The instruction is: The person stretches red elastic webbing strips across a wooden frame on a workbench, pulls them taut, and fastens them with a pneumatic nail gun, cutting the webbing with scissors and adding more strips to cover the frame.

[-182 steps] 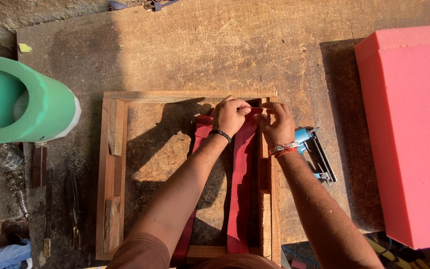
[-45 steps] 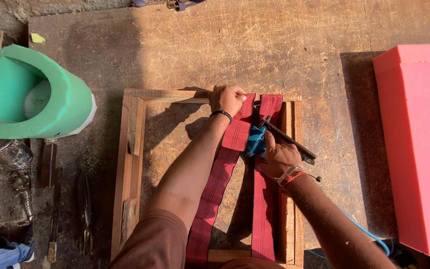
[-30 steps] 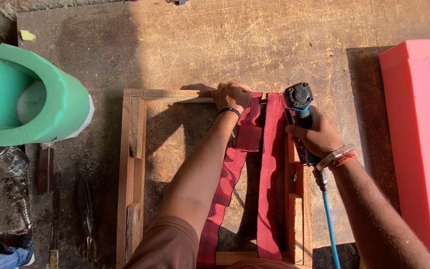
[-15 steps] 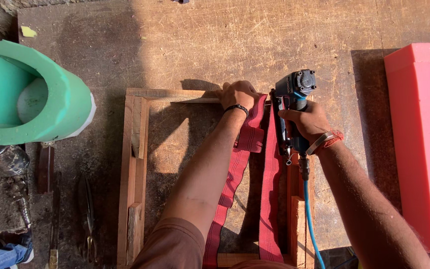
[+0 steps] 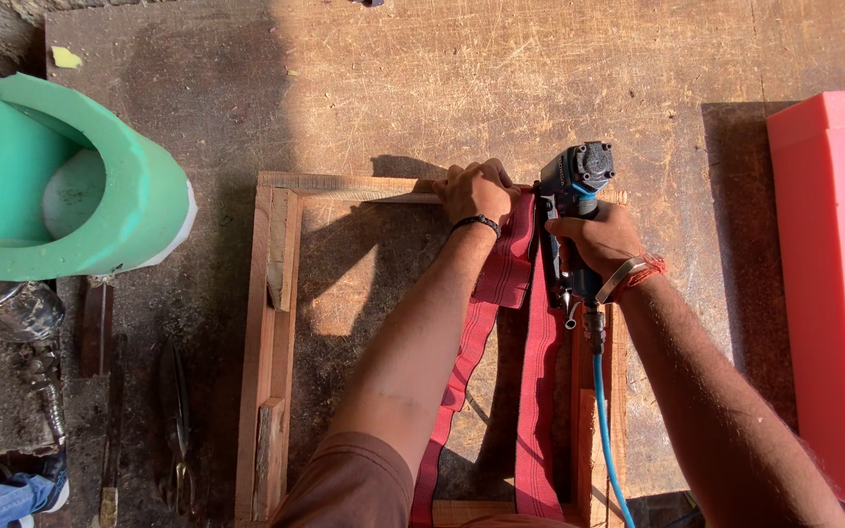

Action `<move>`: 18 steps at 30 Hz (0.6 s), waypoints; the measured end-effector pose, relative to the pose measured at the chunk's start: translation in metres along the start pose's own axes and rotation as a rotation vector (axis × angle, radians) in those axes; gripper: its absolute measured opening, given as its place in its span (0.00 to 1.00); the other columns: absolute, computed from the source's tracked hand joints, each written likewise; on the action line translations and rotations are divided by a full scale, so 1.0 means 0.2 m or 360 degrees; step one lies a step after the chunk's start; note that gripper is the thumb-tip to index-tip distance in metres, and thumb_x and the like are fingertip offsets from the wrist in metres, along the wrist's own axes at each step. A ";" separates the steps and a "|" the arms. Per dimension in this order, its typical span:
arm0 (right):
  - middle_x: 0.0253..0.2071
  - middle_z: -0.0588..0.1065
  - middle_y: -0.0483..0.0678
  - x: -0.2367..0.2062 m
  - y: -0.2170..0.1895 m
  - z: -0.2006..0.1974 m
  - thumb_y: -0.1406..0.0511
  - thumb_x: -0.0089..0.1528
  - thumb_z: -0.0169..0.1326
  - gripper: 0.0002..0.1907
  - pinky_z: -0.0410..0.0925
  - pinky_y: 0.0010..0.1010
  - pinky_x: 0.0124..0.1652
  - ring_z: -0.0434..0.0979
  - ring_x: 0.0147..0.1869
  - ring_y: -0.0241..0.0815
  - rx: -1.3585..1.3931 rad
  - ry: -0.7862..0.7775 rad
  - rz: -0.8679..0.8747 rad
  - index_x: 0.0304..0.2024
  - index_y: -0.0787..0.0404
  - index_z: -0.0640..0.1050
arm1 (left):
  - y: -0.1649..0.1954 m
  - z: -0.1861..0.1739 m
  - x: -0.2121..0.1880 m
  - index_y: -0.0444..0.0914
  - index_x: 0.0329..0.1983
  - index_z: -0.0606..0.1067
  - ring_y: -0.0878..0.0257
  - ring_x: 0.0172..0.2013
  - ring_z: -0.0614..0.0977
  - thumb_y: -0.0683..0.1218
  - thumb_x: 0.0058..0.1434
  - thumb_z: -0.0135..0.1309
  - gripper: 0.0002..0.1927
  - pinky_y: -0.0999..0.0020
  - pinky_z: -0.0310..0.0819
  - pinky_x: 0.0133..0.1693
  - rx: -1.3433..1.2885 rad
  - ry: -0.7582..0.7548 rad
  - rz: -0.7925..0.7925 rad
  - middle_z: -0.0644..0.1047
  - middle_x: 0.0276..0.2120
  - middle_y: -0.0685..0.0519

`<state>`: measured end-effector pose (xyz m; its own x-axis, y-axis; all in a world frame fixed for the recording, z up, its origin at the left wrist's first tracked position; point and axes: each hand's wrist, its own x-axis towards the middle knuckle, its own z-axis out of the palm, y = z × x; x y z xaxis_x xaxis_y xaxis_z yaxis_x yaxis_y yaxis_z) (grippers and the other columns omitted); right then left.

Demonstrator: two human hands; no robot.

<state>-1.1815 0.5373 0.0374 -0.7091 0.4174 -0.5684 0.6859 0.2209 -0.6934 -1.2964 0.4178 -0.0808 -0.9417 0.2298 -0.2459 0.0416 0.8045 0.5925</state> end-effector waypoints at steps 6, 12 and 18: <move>0.21 0.75 0.49 0.01 -0.01 -0.01 0.66 0.60 0.60 0.07 0.69 0.35 0.23 0.75 0.21 0.40 -0.0185 0.0011 0.0064 0.29 0.65 0.79 | -0.13 0.10 0.04 0.47 0.30 0.83 0.58 0.44 0.76 0.49 0.50 0.70 0.07 0.54 0.59 0.54 -0.0169 0.0146 0.0149 0.80 0.38 0.56; 0.21 0.76 0.48 -0.01 -0.03 0.05 0.65 0.59 0.61 0.08 0.69 0.34 0.23 0.76 0.21 0.39 -0.0166 0.0003 0.0001 0.28 0.64 0.78 | -0.20 0.04 0.03 0.42 0.31 0.79 0.63 0.42 0.80 0.43 0.50 0.70 0.10 0.62 0.69 0.52 -0.0433 0.0115 0.0193 0.80 0.37 0.58; 0.20 0.76 0.48 0.01 -0.05 0.08 0.63 0.59 0.61 0.11 0.69 0.35 0.24 0.76 0.20 0.40 -0.0294 -0.0050 0.0011 0.27 0.64 0.80 | -0.19 -0.04 0.03 0.41 0.26 0.81 0.63 0.41 0.83 0.35 0.51 0.63 0.07 0.67 0.78 0.45 -0.0465 0.0043 0.0104 0.78 0.38 0.56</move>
<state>-1.1925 0.5215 0.0353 -0.7068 0.3926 -0.5884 0.7073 0.3773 -0.5978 -1.3070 0.3853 -0.0987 -0.9490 0.2579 -0.1815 0.0083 0.5958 0.8031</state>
